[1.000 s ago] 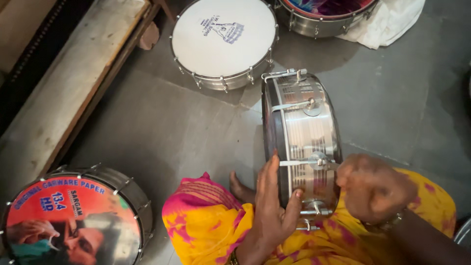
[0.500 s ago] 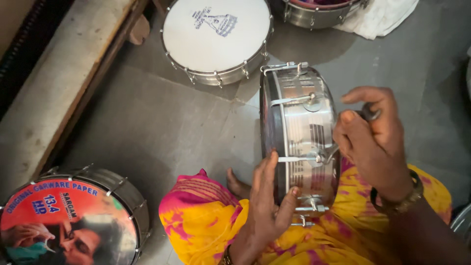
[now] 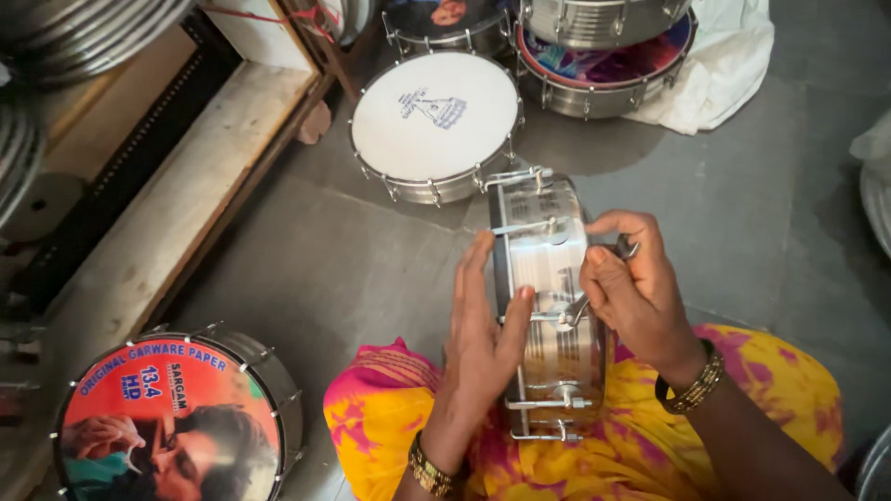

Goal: The person tightens screws on the rim of a snare drum using a drum key, repeatedly turning the key and moving between different lugs around the drum's perimeter.

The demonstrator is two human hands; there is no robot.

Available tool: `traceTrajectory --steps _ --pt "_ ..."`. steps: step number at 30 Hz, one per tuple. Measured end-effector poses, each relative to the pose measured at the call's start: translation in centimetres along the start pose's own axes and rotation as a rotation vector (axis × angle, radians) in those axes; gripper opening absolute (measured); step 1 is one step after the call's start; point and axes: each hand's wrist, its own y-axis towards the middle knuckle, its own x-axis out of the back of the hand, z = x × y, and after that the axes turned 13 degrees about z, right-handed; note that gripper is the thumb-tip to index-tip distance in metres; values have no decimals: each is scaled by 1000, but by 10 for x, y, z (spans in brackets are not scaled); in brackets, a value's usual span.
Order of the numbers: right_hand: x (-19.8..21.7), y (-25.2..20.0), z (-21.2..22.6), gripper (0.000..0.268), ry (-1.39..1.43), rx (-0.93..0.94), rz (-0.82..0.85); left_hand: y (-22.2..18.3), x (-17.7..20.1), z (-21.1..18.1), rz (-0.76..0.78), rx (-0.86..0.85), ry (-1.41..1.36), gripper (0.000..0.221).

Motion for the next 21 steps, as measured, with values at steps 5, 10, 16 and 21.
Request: traceTrajectory --steps 5,10,16,21 --pt "-4 1 2 22 144 109 -112 29 -6 21 7 72 155 67" --pt "28 -2 -15 25 236 159 -400 31 -2 40 -59 79 177 59" --pt "85 22 -117 40 -113 -298 -561 27 -7 33 -54 48 62 62" --pt "108 11 -212 32 -523 -621 -511 29 4 31 94 601 -377 76"
